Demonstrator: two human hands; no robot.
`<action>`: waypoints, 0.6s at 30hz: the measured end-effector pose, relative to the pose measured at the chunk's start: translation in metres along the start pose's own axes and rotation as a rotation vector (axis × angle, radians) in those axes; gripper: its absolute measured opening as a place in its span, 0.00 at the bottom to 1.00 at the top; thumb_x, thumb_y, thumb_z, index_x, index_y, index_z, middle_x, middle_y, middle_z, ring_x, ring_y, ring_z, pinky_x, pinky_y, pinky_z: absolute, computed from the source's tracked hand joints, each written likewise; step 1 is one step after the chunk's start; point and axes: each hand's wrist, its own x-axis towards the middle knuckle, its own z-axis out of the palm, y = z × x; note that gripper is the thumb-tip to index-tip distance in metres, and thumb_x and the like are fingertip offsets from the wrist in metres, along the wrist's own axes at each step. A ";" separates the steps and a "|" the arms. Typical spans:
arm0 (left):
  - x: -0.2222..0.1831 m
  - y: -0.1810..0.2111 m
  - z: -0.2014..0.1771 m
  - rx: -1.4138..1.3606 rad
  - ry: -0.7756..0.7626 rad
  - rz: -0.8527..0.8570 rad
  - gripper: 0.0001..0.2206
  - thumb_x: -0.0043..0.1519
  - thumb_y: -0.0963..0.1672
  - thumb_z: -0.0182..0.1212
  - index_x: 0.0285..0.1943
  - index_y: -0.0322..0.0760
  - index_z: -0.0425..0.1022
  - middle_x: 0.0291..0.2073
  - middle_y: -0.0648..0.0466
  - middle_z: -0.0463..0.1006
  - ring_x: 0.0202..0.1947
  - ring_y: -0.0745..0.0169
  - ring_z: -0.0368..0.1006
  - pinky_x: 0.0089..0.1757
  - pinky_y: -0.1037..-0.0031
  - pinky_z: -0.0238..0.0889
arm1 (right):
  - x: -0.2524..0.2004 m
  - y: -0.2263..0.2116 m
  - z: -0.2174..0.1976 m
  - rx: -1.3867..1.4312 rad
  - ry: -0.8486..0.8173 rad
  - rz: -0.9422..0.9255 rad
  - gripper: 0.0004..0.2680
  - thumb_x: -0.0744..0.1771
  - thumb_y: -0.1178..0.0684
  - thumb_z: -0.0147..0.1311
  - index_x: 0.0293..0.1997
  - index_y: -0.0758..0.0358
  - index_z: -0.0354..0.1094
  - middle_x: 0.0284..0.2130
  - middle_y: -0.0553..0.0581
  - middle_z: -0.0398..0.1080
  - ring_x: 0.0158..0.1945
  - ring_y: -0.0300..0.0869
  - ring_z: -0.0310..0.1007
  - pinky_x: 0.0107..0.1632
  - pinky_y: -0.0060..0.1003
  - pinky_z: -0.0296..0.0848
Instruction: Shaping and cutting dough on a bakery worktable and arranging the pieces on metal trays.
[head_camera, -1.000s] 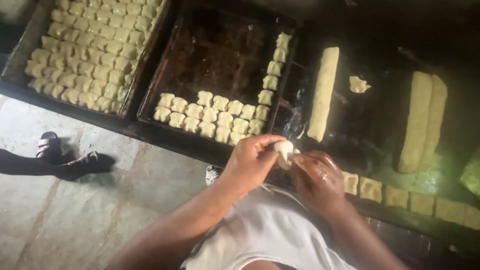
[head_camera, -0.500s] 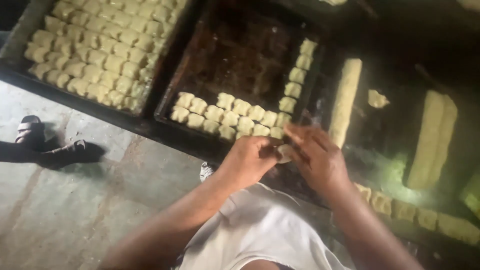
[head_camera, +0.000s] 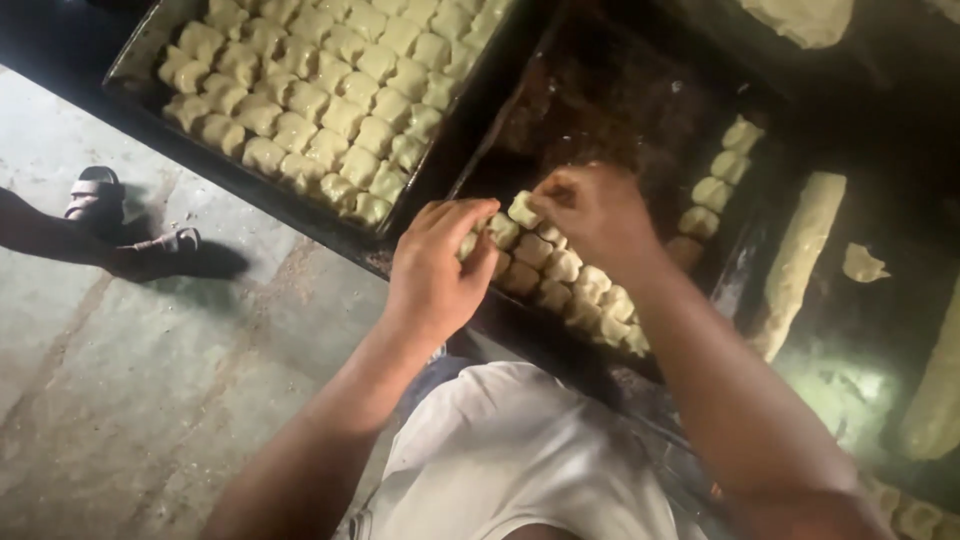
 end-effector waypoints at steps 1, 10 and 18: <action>0.005 -0.002 -0.004 0.148 0.001 0.094 0.13 0.59 0.35 0.63 0.53 0.31 0.77 0.47 0.46 0.81 0.47 0.45 0.77 0.49 0.63 0.71 | 0.007 0.001 0.009 -0.190 0.023 -0.075 0.08 0.66 0.44 0.63 0.41 0.54 0.80 0.35 0.59 0.80 0.41 0.52 0.79 0.51 0.47 0.72; 0.042 -0.042 0.038 0.455 -0.312 0.316 0.08 0.54 0.37 0.60 0.41 0.34 0.79 0.46 0.45 0.79 0.50 0.40 0.75 0.49 0.59 0.70 | -0.055 0.018 -0.037 -0.085 0.311 -0.247 0.09 0.72 0.53 0.55 0.57 0.61 0.75 0.49 0.59 0.78 0.49 0.48 0.80 0.52 0.44 0.79; 0.061 -0.053 0.054 0.386 -0.611 0.146 0.09 0.55 0.35 0.56 0.40 0.34 0.79 0.41 0.46 0.78 0.43 0.42 0.76 0.43 0.56 0.69 | -0.178 0.092 -0.051 -0.037 0.385 0.021 0.07 0.70 0.53 0.57 0.53 0.57 0.77 0.47 0.56 0.79 0.46 0.41 0.80 0.44 0.34 0.80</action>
